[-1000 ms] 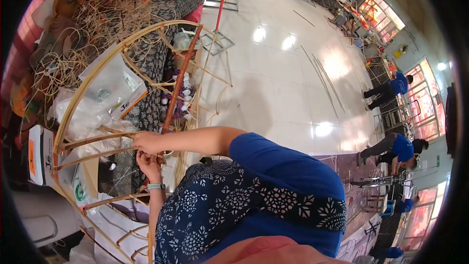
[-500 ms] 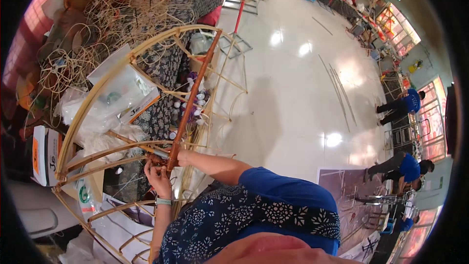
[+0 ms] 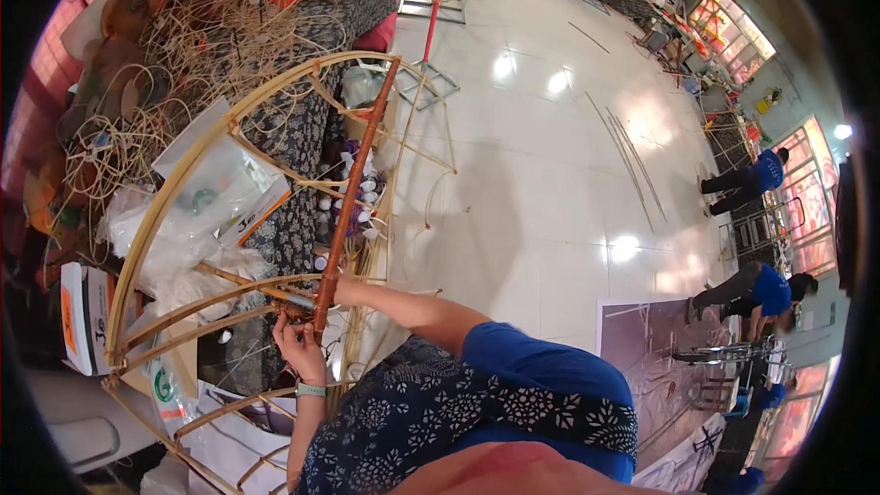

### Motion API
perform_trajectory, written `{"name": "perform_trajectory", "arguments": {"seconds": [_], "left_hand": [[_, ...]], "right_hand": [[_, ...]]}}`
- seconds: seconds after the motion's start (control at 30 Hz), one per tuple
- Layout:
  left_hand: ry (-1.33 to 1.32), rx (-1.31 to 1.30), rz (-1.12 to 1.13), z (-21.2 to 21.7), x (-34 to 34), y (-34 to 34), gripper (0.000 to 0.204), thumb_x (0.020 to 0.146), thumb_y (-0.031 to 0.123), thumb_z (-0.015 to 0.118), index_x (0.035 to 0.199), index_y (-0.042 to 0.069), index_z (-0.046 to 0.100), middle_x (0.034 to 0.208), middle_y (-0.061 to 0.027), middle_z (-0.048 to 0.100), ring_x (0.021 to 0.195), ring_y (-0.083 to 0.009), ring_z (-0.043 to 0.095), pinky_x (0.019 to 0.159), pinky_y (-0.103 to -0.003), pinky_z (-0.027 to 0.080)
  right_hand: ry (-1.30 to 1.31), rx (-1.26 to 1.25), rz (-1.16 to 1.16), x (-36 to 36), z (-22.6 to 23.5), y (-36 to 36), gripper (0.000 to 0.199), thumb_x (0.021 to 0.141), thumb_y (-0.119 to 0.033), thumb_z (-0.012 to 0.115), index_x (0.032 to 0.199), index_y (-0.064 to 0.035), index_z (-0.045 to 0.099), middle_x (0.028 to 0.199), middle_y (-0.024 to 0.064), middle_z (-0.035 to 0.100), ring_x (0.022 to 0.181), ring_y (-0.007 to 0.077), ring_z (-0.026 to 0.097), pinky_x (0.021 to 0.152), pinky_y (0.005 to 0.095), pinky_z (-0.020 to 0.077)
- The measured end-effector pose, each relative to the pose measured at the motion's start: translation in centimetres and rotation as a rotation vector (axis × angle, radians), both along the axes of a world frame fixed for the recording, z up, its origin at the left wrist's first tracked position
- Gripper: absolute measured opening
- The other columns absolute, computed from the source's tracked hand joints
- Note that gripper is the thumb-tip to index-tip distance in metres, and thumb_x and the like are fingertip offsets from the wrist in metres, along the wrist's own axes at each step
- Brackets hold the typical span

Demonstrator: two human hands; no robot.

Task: Tying knots with string to secure joints in a large bamboo frame.

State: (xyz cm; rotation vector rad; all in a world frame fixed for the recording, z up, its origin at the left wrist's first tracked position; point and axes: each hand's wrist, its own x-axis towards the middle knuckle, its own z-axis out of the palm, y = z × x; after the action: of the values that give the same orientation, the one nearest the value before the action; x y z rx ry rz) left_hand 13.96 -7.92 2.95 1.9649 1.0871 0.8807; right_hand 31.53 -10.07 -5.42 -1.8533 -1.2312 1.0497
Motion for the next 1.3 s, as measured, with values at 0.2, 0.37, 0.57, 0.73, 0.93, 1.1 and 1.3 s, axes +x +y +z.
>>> {"name": "perform_trajectory", "arguments": {"seconds": [0.2, 0.37, 0.57, 0.73, 0.93, 1.1, 1.3], "left_hand": [[0.1, 0.144, 0.004, 0.6, 0.2, -0.4, 0.014, 0.077, -0.001, 0.061, 0.074, 0.001, 0.047, 0.122, -0.0201, 0.047, 0.107, -0.0348, 0.047, 0.087, -0.041, 0.038], [0.113, 0.23, -0.018, 0.6, 0.2, -0.4, 0.013, 0.078, -0.002, 0.058, 0.075, 0.0, 0.046, 0.12, -0.0227, 0.049, 0.102, -0.0361, 0.048, 0.084, -0.041, 0.038], [0.073, 0.139, -0.01, 0.1, 0.0, -0.2, 0.013, 0.078, -0.002, 0.056, 0.075, -0.001, 0.043, 0.118, -0.0229, 0.051, 0.095, -0.036, 0.048, 0.083, -0.04, 0.038], [0.098, 0.206, -0.061, -1.2, -0.3, 0.4, 0.014, 0.08, -0.008, 0.053, 0.092, -0.003, 0.046, 0.105, -0.016, 0.054, 0.078, -0.0259, 0.047, 0.074, -0.034, 0.041], [0.097, 0.031, -0.081, -1.7, -0.8, 0.7, 0.012, 0.083, 0.002, 0.054, 0.084, -0.003, 0.043, 0.108, -0.0208, 0.052, 0.089, -0.0331, 0.047, 0.079, -0.039, 0.039], [0.035, -0.043, -0.056, -0.3, -0.3, 0.2, 0.008, 0.084, -0.001, 0.052, 0.087, -0.002, 0.045, 0.095, -0.014, 0.049, 0.079, -0.0265, 0.044, 0.073, -0.035, 0.04], [0.068, 0.146, -0.058, 0.2, 0.1, 0.1, 0.011, 0.086, 0.001, 0.053, 0.083, 0.0, 0.042, 0.086, -0.0097, 0.047, 0.069, -0.0198, 0.04, 0.065, -0.032, 0.04]], "right_hand": [[1.466, -0.171, -0.262, -2.7, -5.8, 2.2, 0.043, 0.085, -0.009, 0.058, 0.125, -0.0206, 0.048, 0.098, 0.0027, 0.061, 0.083, 0.0137, 0.061, 0.069, 0.0308, 0.0522], [1.647, -0.261, -0.339, -3.8, -6.7, 2.2, 0.048, 0.085, -0.006, 0.057, 0.129, -0.0206, 0.043, 0.102, 0.0047, 0.06, 0.086, 0.0155, 0.061, 0.069, 0.0321, 0.0527], [1.657, -0.012, -0.098, -5.5, -3.5, 2.6, 0.047, 0.084, -0.005, 0.059, 0.126, -0.0191, 0.044, 0.114, 0.01, 0.056, 0.095, 0.0164, 0.059, 0.076, 0.0316, 0.0511], [1.848, -0.08, 0.031, -6.6, -1.2, 3.6, 0.051, 0.077, -0.005, 0.067, 0.123, -0.0139, 0.046, 0.12, 0.0081, 0.053, 0.101, 0.0164, 0.056, 0.084, 0.0297, 0.0493], [1.838, -0.027, 0.022, -6.7, -1.4, 4.6, 0.049, 0.078, -0.007, 0.066, 0.123, -0.0123, 0.045, 0.115, 0.0081, 0.054, 0.096, 0.0174, 0.057, 0.08, 0.0314, 0.0498], [1.801, -0.001, -0.079, -7.1, -2.7, 5.1, 0.047, 0.079, -0.009, 0.065, 0.122, -0.0107, 0.045, 0.11, 0.0082, 0.056, 0.091, 0.0185, 0.058, 0.076, 0.0331, 0.0504], [1.447, -0.01, -0.608, -6.6, -6.6, 4.4, 0.046, 0.081, -0.011, 0.063, 0.122, -0.0088, 0.044, 0.104, 0.0082, 0.057, 0.085, 0.0197, 0.059, 0.071, 0.0351, 0.051]]}}
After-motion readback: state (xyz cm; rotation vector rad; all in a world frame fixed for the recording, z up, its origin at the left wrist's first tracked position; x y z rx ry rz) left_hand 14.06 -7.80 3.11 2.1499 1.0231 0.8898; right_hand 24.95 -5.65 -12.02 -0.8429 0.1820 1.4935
